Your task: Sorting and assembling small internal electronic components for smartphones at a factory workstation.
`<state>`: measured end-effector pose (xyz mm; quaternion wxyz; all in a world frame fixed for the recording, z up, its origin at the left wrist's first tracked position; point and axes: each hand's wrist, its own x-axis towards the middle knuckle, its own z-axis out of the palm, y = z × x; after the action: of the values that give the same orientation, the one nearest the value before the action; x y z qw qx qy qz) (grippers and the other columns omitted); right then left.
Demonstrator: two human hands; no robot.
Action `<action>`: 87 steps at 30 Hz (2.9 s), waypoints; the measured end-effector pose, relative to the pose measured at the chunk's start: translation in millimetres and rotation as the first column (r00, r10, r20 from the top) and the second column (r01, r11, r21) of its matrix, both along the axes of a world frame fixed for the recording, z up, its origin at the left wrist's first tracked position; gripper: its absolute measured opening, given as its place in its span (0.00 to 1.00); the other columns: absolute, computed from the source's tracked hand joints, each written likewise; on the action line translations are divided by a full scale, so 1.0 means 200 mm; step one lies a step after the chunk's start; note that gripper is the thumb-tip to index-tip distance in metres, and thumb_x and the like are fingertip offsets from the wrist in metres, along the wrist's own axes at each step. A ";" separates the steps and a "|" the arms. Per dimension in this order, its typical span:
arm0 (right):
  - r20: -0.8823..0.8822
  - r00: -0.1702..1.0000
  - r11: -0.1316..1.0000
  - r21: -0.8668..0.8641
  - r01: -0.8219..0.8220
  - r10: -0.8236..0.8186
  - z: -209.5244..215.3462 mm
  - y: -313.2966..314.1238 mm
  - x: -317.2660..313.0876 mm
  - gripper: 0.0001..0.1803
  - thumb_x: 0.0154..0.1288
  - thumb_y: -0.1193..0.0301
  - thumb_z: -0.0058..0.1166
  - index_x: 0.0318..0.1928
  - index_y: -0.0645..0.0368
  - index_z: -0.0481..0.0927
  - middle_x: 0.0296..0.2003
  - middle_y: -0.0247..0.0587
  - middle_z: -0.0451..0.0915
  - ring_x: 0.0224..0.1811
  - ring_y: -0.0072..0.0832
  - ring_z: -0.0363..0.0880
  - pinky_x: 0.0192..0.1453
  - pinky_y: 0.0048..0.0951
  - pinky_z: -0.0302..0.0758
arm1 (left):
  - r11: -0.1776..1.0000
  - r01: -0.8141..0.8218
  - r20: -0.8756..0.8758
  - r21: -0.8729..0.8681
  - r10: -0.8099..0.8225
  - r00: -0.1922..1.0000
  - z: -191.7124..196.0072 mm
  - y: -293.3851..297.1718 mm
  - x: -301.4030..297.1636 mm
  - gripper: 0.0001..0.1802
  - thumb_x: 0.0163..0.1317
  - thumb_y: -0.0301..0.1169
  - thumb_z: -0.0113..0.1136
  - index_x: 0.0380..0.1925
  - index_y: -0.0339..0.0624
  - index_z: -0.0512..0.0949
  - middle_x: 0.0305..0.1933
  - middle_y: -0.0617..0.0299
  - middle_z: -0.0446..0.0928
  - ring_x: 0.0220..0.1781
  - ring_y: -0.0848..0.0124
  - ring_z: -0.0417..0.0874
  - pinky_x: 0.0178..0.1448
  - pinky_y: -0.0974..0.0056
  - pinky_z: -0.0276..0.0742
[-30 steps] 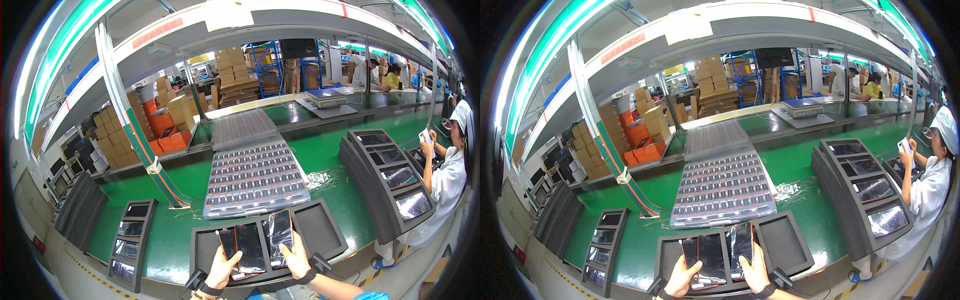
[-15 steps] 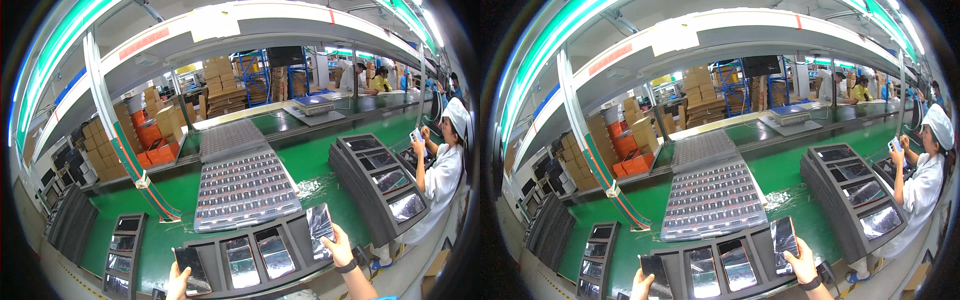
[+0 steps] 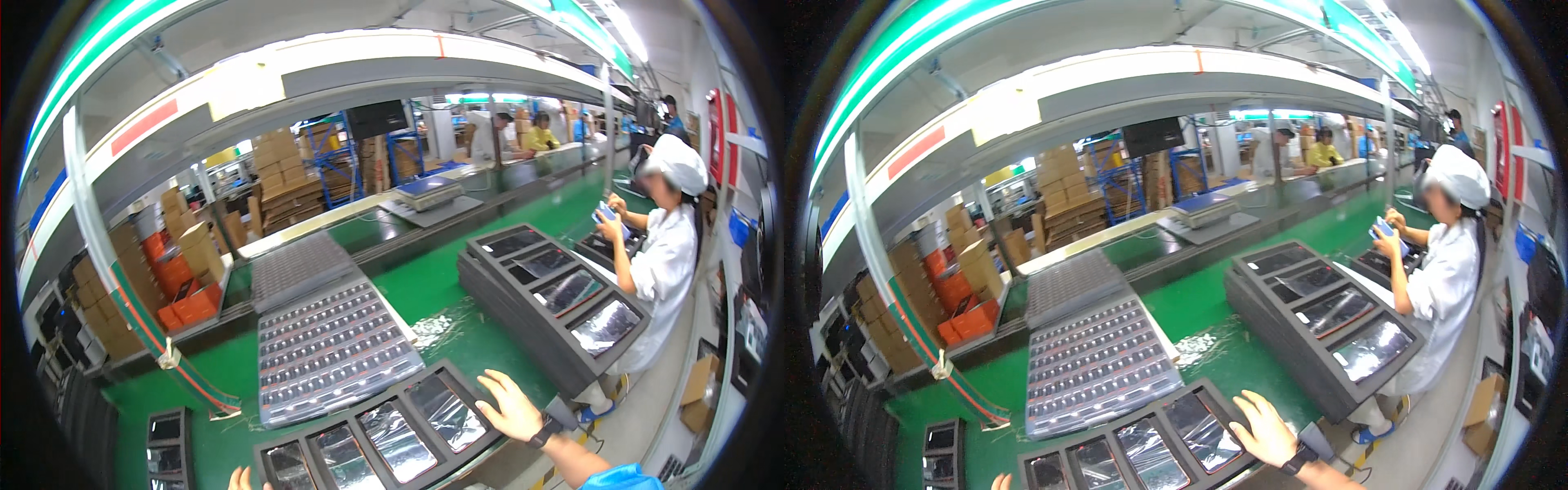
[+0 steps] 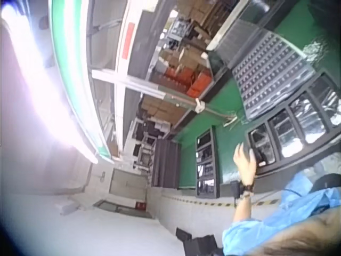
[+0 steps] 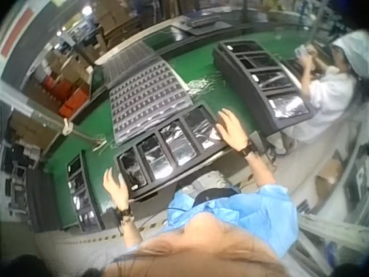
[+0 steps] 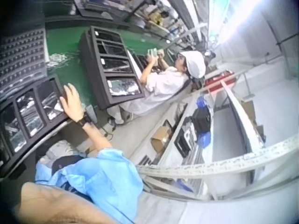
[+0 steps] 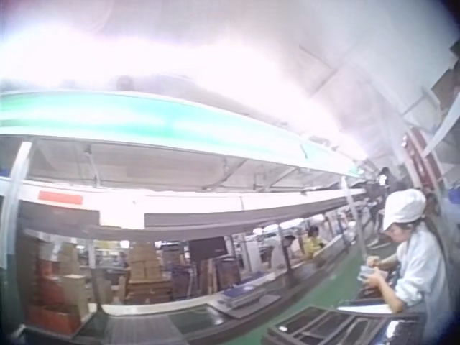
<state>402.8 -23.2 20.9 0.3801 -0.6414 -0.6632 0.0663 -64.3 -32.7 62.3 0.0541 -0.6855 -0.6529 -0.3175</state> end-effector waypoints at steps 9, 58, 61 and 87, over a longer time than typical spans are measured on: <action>-0.803 0.544 0.824 -0.467 -0.321 -0.243 0.10 -0.16 0.23 0.52 0.66 0.51 0.61 0.78 0.53 0.43 0.71 0.49 0.63 0.62 0.33 0.71 0.65 0.38 0.70 | 0.880 0.255 0.800 -0.401 0.200 0.566 -0.06 -0.04 -0.09 0.26 0.70 0.40 0.61 0.61 0.36 0.72 0.58 0.57 0.75 0.56 0.70 0.76 0.61 0.66 0.71; -0.911 -0.137 0.831 0.282 0.480 0.389 0.45 -0.57 0.58 0.07 0.64 0.67 0.57 0.38 0.56 0.78 0.44 0.42 0.85 0.48 0.36 0.85 0.54 0.41 0.85 | 0.605 0.777 0.178 -0.175 -0.757 0.629 -0.30 -0.09 0.78 0.14 0.67 0.34 0.58 0.51 0.45 0.79 0.49 0.51 0.79 0.48 0.49 0.79 0.50 0.52 0.75; -0.934 -0.124 0.861 0.250 0.443 0.335 0.46 -0.57 0.59 0.07 0.65 0.68 0.57 0.40 0.56 0.79 0.45 0.41 0.85 0.49 0.36 0.85 0.59 0.39 0.82 | 0.618 0.767 0.119 -0.172 -0.760 0.639 -0.30 -0.09 0.79 0.15 0.67 0.34 0.59 0.51 0.45 0.79 0.49 0.53 0.78 0.48 0.50 0.79 0.51 0.52 0.75; -0.798 0.364 0.877 -0.440 0.194 -0.480 0.63 -0.67 0.73 0.30 0.66 0.46 0.59 0.42 0.67 0.80 0.28 0.52 0.86 0.20 0.24 0.83 0.23 0.18 0.78 | 0.656 0.737 0.132 -0.166 -0.725 0.675 -0.28 -0.11 0.81 0.13 0.66 0.33 0.60 0.49 0.45 0.80 0.50 0.54 0.78 0.48 0.51 0.80 0.50 0.54 0.76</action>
<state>547.9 -157.6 147.3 0.5837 -0.6766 -0.1988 0.4024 98.4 -53.8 5.5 -0.1668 -0.8828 -0.3525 -0.2620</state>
